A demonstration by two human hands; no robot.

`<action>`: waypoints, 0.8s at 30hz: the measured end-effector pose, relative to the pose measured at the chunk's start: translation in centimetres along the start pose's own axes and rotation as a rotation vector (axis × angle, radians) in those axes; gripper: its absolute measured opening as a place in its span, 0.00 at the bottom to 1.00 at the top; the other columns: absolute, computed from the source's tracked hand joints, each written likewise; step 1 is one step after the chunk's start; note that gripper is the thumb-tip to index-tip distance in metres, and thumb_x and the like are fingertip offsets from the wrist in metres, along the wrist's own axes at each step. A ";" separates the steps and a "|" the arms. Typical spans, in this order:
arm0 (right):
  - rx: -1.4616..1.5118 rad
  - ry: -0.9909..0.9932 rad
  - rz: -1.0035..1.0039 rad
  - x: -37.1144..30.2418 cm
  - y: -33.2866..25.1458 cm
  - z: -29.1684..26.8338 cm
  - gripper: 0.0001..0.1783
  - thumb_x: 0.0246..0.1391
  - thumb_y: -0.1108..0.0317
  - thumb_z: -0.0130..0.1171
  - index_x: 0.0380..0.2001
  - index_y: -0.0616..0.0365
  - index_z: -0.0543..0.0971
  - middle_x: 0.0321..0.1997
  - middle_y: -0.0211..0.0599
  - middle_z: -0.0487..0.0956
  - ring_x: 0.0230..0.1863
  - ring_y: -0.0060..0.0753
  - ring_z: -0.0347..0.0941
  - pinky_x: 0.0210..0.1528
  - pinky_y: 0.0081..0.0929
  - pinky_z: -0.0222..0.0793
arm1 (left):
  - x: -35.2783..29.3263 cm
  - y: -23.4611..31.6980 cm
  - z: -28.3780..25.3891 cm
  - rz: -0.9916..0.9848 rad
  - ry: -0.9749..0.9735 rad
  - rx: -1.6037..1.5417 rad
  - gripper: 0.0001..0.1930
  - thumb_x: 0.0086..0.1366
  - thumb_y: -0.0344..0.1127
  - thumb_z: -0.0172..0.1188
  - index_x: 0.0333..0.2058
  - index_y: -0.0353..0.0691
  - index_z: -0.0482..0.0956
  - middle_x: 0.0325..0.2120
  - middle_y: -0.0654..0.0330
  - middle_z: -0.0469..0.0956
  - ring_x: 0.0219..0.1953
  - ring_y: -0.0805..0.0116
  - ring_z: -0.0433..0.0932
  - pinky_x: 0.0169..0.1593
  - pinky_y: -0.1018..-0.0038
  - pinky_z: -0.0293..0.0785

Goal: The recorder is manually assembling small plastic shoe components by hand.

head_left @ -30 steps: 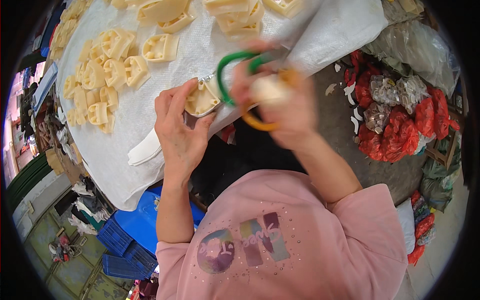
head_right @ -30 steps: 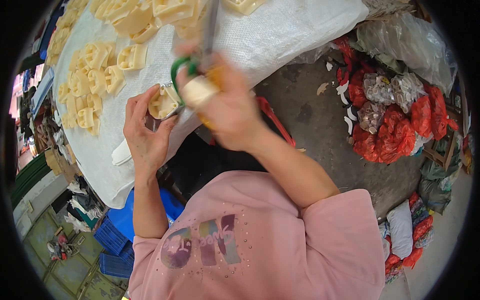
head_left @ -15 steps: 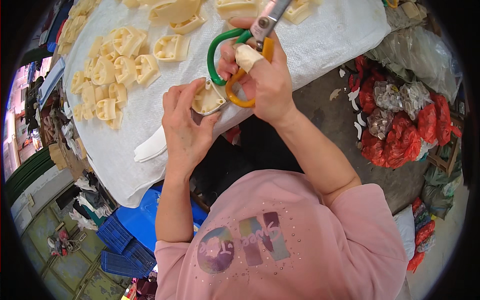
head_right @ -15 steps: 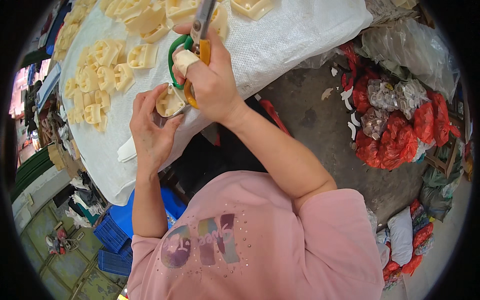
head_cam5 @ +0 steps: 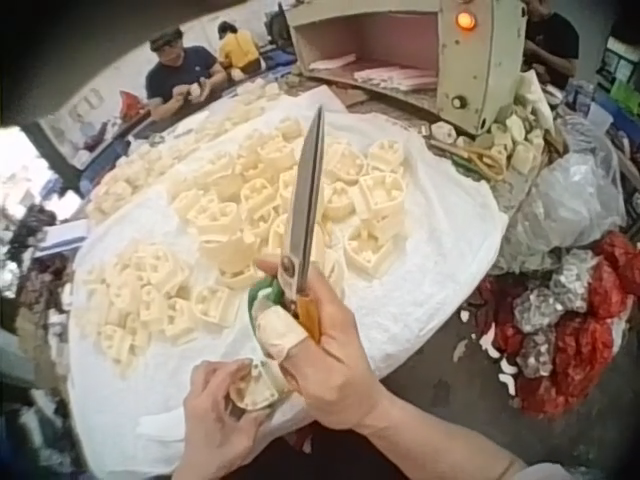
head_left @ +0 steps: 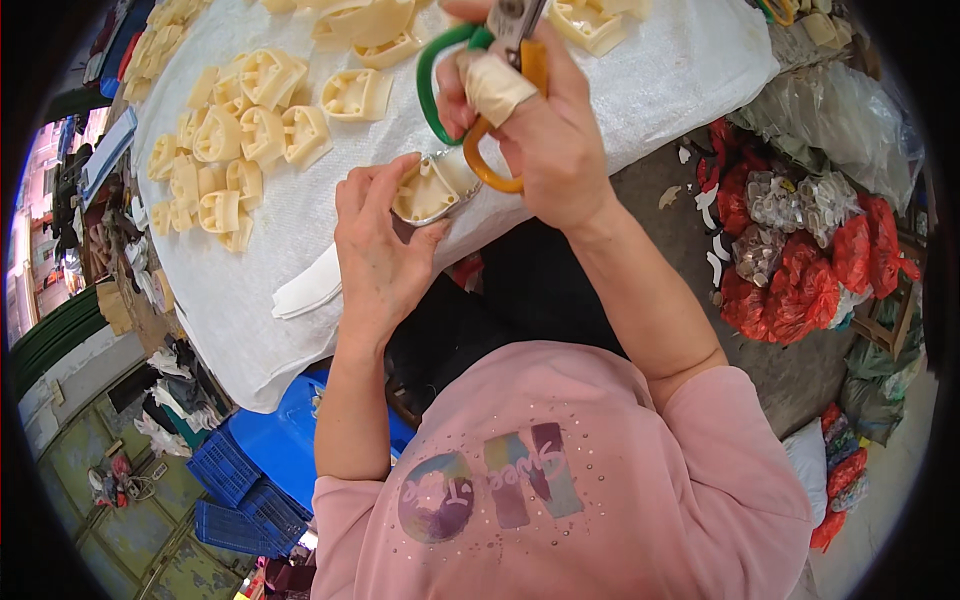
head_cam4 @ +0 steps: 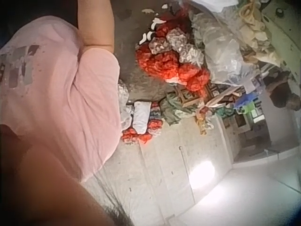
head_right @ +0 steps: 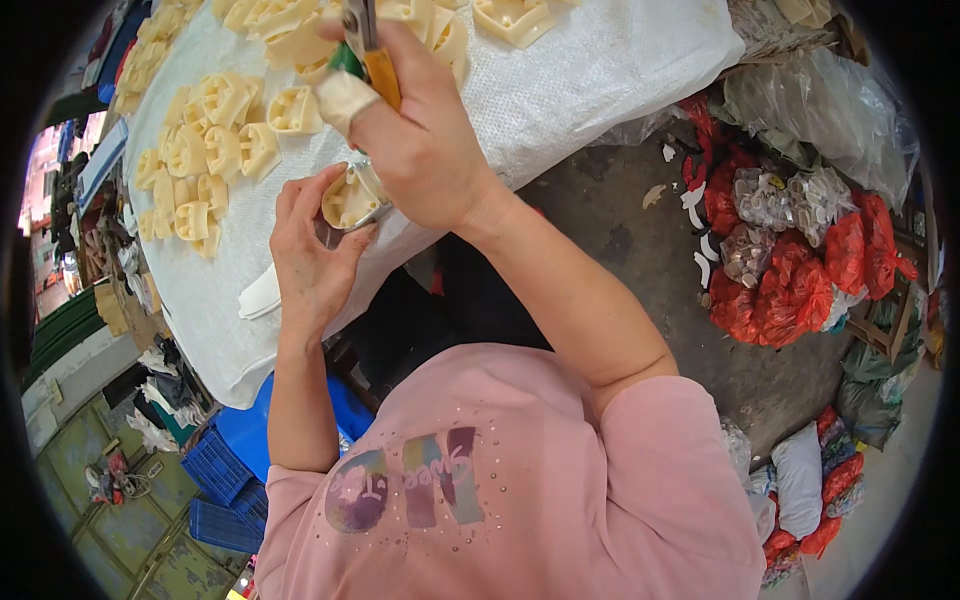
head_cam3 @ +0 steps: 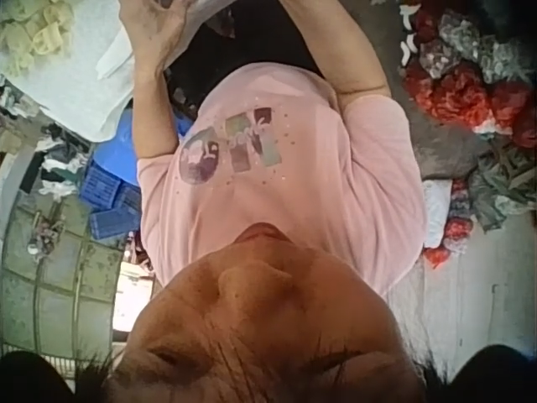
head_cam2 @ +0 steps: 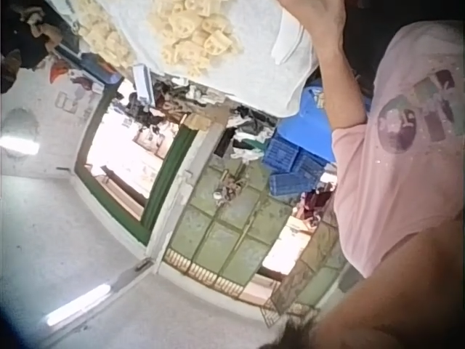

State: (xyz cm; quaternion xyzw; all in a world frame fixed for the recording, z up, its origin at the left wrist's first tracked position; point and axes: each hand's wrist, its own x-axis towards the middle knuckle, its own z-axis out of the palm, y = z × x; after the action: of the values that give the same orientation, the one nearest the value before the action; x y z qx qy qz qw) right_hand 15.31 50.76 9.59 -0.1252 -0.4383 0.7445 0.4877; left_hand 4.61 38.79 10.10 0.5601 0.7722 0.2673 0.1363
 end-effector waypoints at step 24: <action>-0.124 -0.130 0.041 -2.5 -2.6 -1.0 0.23 0.58 0.67 0.47 0.56 0.63 0.61 0.30 0.36 0.67 0.29 0.25 0.62 0.34 0.25 0.61 | -0.3 -0.1 -0.1 0.002 0.016 -0.039 0.29 0.40 0.21 0.66 0.46 0.39 0.74 0.36 0.55 0.70 0.42 0.58 0.71 0.46 0.69 0.68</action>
State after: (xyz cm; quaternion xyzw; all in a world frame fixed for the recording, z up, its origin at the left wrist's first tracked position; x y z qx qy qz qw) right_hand 18.73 49.59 10.39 -0.1156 -0.5114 0.7325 0.4342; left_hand 4.52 38.47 10.09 0.5559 0.7674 0.2868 0.1405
